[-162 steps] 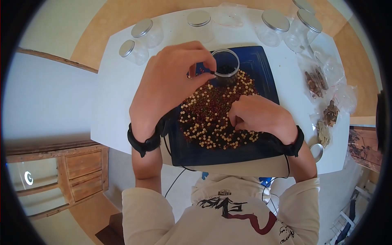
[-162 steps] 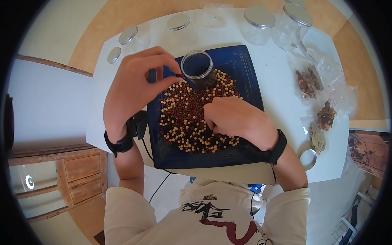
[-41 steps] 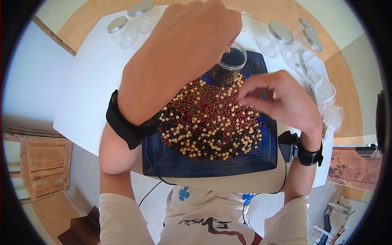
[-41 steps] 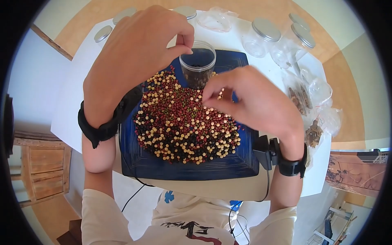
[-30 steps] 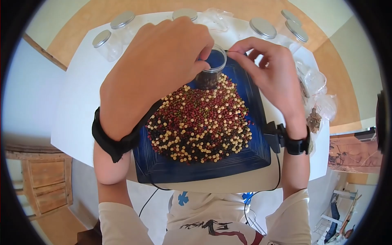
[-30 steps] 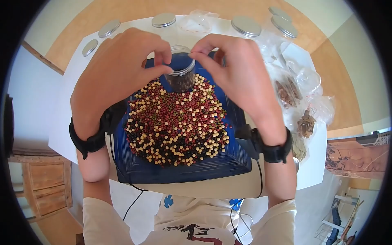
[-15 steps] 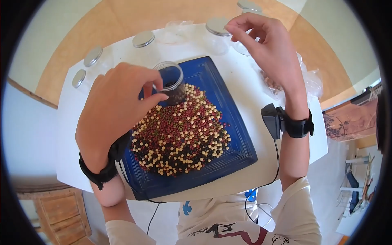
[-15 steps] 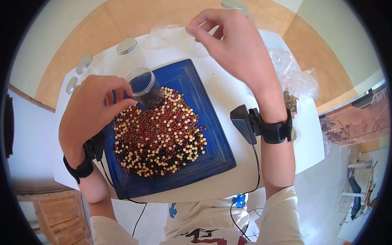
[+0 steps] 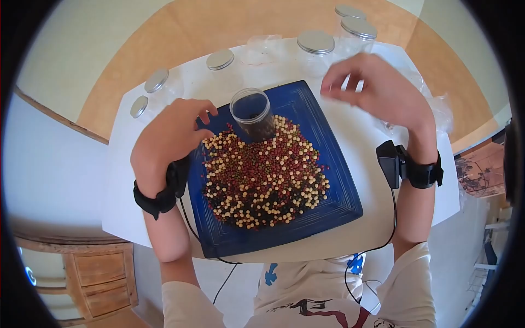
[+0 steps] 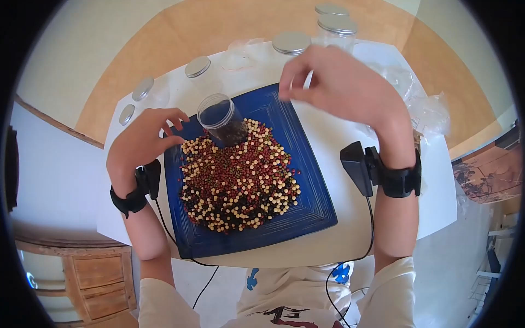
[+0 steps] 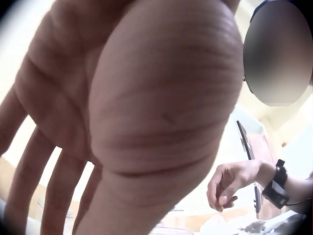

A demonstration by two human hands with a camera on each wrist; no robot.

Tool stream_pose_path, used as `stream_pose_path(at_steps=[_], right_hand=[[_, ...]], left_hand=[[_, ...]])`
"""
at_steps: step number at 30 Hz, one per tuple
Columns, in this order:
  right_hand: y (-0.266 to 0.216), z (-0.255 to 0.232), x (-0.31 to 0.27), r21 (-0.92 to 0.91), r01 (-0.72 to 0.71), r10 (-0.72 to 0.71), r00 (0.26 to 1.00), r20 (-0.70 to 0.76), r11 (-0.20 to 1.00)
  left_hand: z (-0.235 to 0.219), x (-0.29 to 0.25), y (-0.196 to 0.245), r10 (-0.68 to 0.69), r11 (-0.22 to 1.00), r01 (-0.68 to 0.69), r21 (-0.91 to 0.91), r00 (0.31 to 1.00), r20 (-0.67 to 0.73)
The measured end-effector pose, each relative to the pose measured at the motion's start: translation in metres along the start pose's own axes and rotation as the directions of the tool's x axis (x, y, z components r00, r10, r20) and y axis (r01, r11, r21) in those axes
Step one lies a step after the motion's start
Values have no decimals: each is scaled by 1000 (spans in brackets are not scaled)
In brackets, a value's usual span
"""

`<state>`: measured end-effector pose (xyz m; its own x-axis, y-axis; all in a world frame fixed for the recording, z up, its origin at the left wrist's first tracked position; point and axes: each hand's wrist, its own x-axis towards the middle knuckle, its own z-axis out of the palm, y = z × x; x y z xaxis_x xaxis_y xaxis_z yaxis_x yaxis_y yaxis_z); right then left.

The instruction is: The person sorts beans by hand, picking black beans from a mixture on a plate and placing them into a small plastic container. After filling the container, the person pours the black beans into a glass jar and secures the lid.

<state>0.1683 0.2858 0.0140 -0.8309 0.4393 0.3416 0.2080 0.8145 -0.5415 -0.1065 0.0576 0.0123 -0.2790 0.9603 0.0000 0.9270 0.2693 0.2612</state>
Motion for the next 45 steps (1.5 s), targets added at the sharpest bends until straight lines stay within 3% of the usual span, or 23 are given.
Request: stream_pose_path(at_steps=[1, 2, 3, 4, 6, 10, 12, 13, 17, 19, 23, 25, 33, 36, 41, 44, 45], right_hand=[[1, 0, -3, 22, -13, 8, 973, 229, 1000], [0, 0, -5, 40, -31, 10, 896, 444, 999], [-2, 4, -8, 5, -112, 92, 836, 540, 994], [-1, 11, -18, 2, -119, 100, 837, 538, 993], [6, 36, -41, 39, 82, -90, 952, 293, 996], [-5, 59, -47, -23, 60, -53, 976, 209, 998], [-24, 54, -30, -285, -29, 181, 833, 524, 958], [-27, 56, -23, -301, -35, 201, 818, 539, 953], [-21, 75, -16, -208, 34, 75, 867, 492, 977], [-19, 87, -19, -158, 96, -19, 904, 426, 983], [-17, 98, -21, -160, 104, -34, 920, 391, 982], [-13, 103, -24, -132, 175, -128, 945, 301, 976], [-19, 111, -27, -251, 231, -150, 941, 303, 940], [-20, 121, -31, -253, 306, -247, 939, 241, 918], [-50, 115, -36, -268, 287, -157, 894, 420, 920], [-60, 122, -41, -272, 297, -154, 882, 446, 915], [-63, 122, -44, -268, 294, -153, 882, 445, 918]], left_hand=[[2, 2, 4, -23, 1000, 24, -9, 995, 94], [4, 4, 7, -44, 999, 48, -15, 982, 185], [9, 4, 9, 33, 999, -27, -34, 985, 171], [14, 5, 12, 40, 999, -35, -36, 984, 175], [23, 7, 19, 60, 995, -31, -93, 942, 330], [47, 9, 21, 78, 997, -77, -17, 947, 311], [52, 15, 20, 74, 997, -77, -4, 931, 357], [54, 17, 20, 61, 997, -71, 9, 914, 400], [59, 13, 22, 61, 997, -76, 30, 939, 338], [58, 15, 24, 52, 995, -78, 58, 934, 353], [60, 22, 21, 66, 996, -87, 34, 912, 406], [57, 23, 26, 29, 998, -48, 30, 894, 448], [55, 21, 28, 21, 999, -39, 29, 890, 455], [56, 19, 31, 39, 999, -51, 14, 897, 440], [56, 15, 36, 42, 998, -60, 27, 897, 440], [53, 10, 51, 27, 997, -54, 53, 909, 417], [53, 9, 55, 86, 995, -99, 12, 912, 402]])
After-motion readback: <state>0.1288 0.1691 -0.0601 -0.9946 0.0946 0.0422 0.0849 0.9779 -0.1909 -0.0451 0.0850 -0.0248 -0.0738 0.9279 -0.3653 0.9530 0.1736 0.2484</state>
